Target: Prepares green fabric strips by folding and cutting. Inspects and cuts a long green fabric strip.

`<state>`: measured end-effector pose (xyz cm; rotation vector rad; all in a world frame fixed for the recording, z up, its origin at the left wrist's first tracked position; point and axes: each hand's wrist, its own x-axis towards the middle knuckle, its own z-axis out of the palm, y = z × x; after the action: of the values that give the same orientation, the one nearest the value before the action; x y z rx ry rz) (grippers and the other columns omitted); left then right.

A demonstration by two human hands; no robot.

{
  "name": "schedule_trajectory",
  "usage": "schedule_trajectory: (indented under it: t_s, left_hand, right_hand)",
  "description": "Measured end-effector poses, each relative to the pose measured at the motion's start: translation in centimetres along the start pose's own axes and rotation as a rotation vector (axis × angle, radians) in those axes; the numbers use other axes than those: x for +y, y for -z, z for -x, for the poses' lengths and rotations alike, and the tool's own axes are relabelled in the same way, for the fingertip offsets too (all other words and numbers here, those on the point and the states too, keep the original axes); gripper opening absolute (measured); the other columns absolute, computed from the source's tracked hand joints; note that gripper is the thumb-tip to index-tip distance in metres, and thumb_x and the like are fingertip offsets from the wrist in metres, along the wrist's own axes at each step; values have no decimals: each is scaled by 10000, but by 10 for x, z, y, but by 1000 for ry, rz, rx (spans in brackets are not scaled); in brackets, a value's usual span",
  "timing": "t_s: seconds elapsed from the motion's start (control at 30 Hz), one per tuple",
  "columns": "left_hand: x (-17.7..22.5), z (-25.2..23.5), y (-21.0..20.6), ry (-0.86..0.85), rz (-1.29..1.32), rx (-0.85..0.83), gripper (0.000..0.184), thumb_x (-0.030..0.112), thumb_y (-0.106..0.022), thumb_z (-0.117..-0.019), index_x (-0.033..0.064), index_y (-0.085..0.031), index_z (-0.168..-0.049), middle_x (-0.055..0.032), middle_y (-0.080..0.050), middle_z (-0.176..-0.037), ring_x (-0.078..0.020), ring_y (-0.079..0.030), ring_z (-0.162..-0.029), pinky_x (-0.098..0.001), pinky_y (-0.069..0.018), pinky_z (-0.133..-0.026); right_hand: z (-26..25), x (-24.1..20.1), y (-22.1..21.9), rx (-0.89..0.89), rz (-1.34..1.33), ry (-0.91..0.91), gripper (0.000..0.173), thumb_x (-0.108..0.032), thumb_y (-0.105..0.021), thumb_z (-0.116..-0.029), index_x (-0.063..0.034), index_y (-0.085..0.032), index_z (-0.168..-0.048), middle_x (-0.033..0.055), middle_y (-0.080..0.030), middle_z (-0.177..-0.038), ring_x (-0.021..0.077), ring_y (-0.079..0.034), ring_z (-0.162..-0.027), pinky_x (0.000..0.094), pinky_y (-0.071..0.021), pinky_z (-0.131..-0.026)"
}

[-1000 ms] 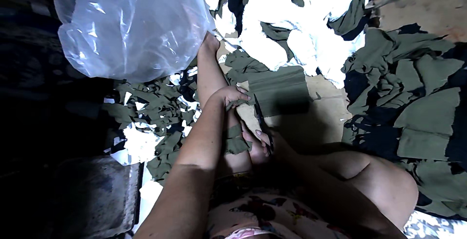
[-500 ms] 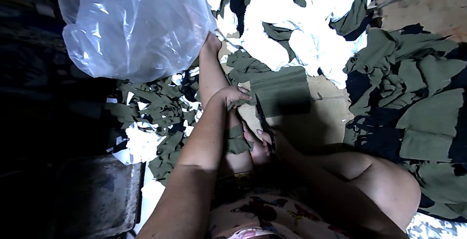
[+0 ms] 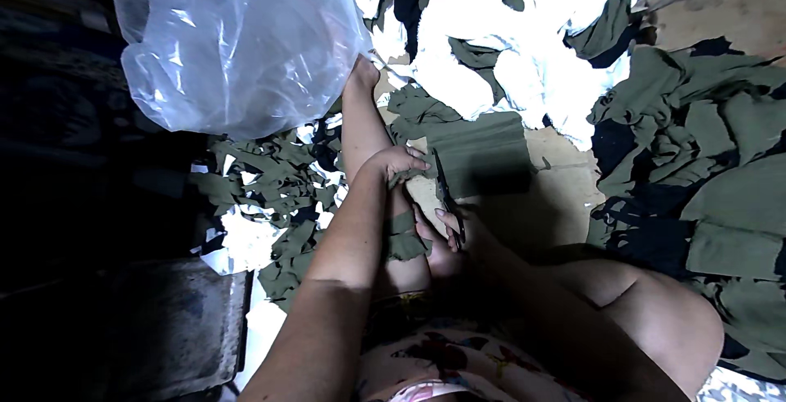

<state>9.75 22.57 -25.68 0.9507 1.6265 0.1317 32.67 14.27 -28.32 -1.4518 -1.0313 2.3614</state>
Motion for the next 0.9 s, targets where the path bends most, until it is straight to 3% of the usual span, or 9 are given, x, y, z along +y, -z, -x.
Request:
schedule_trajectory:
  t_s: [0.2,0.37,0.47,0.53,0.6,0.67,0.77,0.9]
  left_hand:
    - [2,2,-1,-6,3,5,286,204,-651,-1003,77,-651,-1259,-30,-590,-758,-47,-413,-499,-212,-362,-463]
    - [4,16,1,-66,64,29,243,210,-627,-1021,96,-675,-1230,-31,-634,-819,-45,-424,-519,-215,-354,-466]
    - [5,40,6,-244,178,74,152,160,-591,-1036,64,-683,-1110,0,-655,-800,-16,-489,-551,-183,-393,-490]
    - [5,62,8,-407,237,121,139,114,-599,-1024,34,-677,-1106,-1,-685,-870,-13,-593,-699,-207,-506,-656]
    - [7,86,7,-584,292,169,146,68,-607,-1005,5,-668,-1121,-2,-703,-940,-19,-644,-833,-246,-553,-814]
    - [11,110,2,-736,324,206,127,46,-620,-983,7,-676,-1090,7,-712,-932,-14,-657,-835,-241,-564,-818]
    - [15,144,-6,-918,343,229,104,28,-625,-962,16,-684,-1047,26,-721,-894,-7,-666,-799,-231,-578,-781]
    - [22,182,-9,-1080,345,356,118,-15,-632,-938,-1,-652,-1054,16,-722,-938,1,-671,-844,-224,-573,-824]
  right_hand:
    - [3,0,5,1,58,26,322,-293,-615,-1043,18,-602,-1124,14,-542,-665,74,-538,-494,221,-517,-499]
    - [19,-16,10,1,166,3,321,-334,-577,-1058,-16,-618,-1051,-11,-540,-665,63,-535,-511,222,-525,-534]
    - [34,-25,22,-44,159,81,287,-304,-606,-1042,-23,-626,-1093,-22,-586,-721,45,-543,-532,197,-500,-516]
    - [66,-50,21,-49,200,172,283,-284,-620,-1034,-26,-626,-1149,-7,-633,-807,42,-572,-585,189,-508,-540]
    - [86,-73,13,2,243,282,258,-247,-633,-1020,-23,-652,-1146,32,-697,-882,74,-646,-689,225,-549,-612]
    - [95,-96,0,36,251,416,206,-170,-646,-1007,-4,-621,-1127,73,-714,-944,120,-680,-763,275,-571,-666]
    - [102,-128,-20,-20,312,642,169,-105,-679,-974,-56,-585,-1106,50,-716,-959,95,-664,-722,247,-570,-636]
    - [121,-169,-63,38,356,751,212,1,-731,-899,-36,-572,-1034,11,-636,-799,67,-617,-645,234,-560,-610]
